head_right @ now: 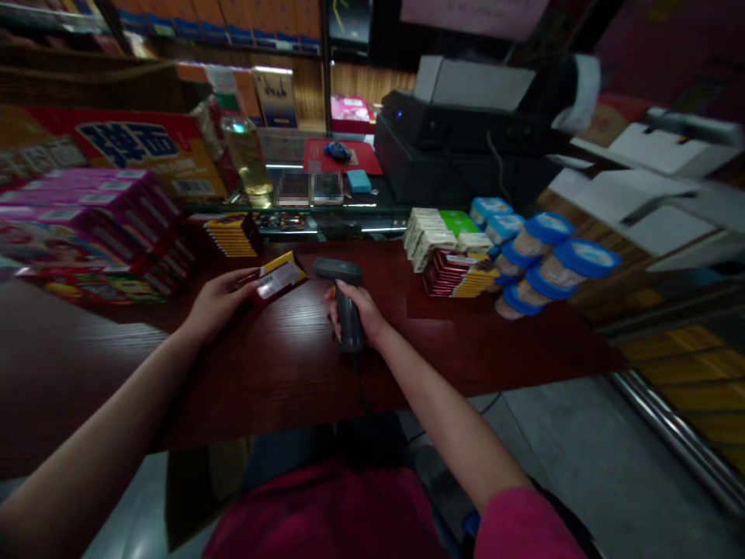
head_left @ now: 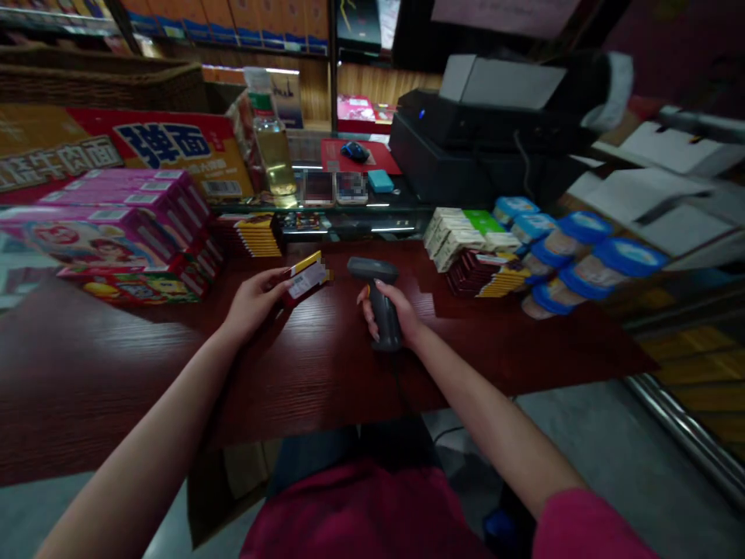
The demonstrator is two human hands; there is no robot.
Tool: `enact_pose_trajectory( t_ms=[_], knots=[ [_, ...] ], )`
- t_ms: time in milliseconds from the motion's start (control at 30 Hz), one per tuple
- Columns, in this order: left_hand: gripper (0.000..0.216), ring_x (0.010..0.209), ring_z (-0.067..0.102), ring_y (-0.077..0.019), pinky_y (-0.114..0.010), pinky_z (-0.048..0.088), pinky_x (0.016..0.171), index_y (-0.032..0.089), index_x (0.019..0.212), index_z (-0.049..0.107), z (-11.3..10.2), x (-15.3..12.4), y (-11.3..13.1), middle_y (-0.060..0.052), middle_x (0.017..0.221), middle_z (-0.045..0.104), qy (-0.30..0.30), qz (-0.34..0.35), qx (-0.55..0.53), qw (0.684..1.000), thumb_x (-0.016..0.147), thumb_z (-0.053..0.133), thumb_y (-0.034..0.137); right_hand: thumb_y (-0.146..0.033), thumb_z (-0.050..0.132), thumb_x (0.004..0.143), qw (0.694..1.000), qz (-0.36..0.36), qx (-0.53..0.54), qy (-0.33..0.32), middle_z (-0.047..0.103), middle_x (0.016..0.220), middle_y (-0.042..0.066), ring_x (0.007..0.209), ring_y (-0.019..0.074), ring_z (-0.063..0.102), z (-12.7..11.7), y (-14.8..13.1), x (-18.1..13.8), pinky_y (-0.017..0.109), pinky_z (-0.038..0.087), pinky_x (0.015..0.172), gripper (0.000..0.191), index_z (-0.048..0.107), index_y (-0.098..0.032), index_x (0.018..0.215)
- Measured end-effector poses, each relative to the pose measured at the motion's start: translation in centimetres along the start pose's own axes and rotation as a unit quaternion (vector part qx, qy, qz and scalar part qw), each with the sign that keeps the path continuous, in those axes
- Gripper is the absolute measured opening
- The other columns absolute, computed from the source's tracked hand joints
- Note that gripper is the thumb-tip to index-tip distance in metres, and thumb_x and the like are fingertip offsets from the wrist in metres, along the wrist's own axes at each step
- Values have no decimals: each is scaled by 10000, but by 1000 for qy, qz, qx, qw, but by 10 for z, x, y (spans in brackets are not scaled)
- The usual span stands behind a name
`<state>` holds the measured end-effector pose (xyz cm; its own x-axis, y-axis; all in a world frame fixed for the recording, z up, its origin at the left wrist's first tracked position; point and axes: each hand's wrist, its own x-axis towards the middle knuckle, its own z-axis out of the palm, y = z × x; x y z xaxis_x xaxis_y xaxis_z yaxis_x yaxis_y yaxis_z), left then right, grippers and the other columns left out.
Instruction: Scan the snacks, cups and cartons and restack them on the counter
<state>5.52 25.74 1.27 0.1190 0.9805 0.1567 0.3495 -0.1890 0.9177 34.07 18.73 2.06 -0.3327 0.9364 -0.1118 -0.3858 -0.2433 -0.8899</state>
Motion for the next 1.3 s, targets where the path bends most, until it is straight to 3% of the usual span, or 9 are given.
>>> enact_pose_trajectory(
  t_ms=[167, 300, 467, 600, 700, 933, 1067, 1167, 1300],
  knots=[
    [509, 1129, 720, -312, -474, 539, 1066, 228, 1195, 771, 46, 5, 32, -80, 1211, 776, 17, 99, 19, 995, 837, 713, 585, -639, 689, 813, 995, -62, 19, 78, 599, 563, -38, 355, 116, 526, -38, -10, -50, 227, 457, 321, 474, 660, -170, 875],
    [318, 1182, 713, -258, -443, 532, 1106, 295, 1217, 763, 115, 14, 86, -14, 1241, 769, -15, 237, -10, 971, 938, 650, 398, -642, 707, 811, 978, -125, 29, 162, 612, 580, -26, 387, 124, 555, -62, -15, -98, 234, 489, 350, 488, 685, -164, 906],
    [355, 1253, 677, -210, -420, 519, 1132, 324, 1249, 744, 211, 32, 145, -4, 1323, 730, -96, 403, 17, 910, 980, 561, 184, -669, 692, 814, 926, -234, 69, 289, 584, 549, -41, 373, 106, 517, -85, -16, -140, 211, 459, 348, 501, 675, -179, 917],
    [410, 1258, 665, -211, -402, 539, 1090, 334, 1300, 713, 270, 41, 162, -27, 1360, 708, -137, 418, 101, 892, 990, 535, 136, -663, 669, 839, 889, -290, 109, 336, 553, 539, -63, 362, 84, 470, -94, -17, -155, 187, 417, 339, 470, 650, -198, 904],
    [385, 1286, 644, -231, -416, 530, 1093, 341, 1356, 675, 293, 40, 160, -49, 1403, 676, -152, 406, 160, 887, 1015, 545, 217, -664, 670, 835, 886, -293, 125, 337, 565, 549, -59, 366, 85, 478, -96, -18, -157, 191, 426, 345, 476, 652, -196, 919],
    [383, 1394, 562, -259, -462, 483, 1144, 291, 1403, 640, 306, 43, 153, -92, 1433, 653, -148, 454, 191, 858, 1049, 497, 306, -640, 663, 855, 902, -273, 112, 314, 570, 572, -58, 375, 84, 487, -94, -16, -155, 188, 444, 351, 452, 656, -199, 953],
    [456, 1491, 452, -262, -473, 443, 1183, 242, 1489, 543, 296, 40, 143, -108, 1553, 544, -130, 477, 179, 851, 1035, 517, 278, -624, 667, 855, 925, -233, 94, 286, 574, 559, -50, 372, 94, 497, -93, -17, -156, 190, 436, 338, 447, 681, -191, 966],
    [510, 1497, 442, -239, -459, 428, 1201, 230, 1542, 454, 264, 31, 118, -112, 1596, 490, -86, 457, 173, 868, 1032, 483, 235, -620, 685, 837, 945, -185, 62, 262, 588, 555, -40, 359, 107, 513, -90, -17, -154, 202, 436, 320, 467, 703, -176, 982],
    [469, 1434, 505, -226, -455, 436, 1194, 219, 1476, 504, 190, 16, 77, -110, 1512, 572, -13, 392, 175, 903, 1013, 449, 172, -595, 693, 853, 969, -119, 10, 218, 614, 569, -23, 358, 115, 532, -78, -15, -138, 208, 447, 317, 452, 721, -158, 965]
  ],
)
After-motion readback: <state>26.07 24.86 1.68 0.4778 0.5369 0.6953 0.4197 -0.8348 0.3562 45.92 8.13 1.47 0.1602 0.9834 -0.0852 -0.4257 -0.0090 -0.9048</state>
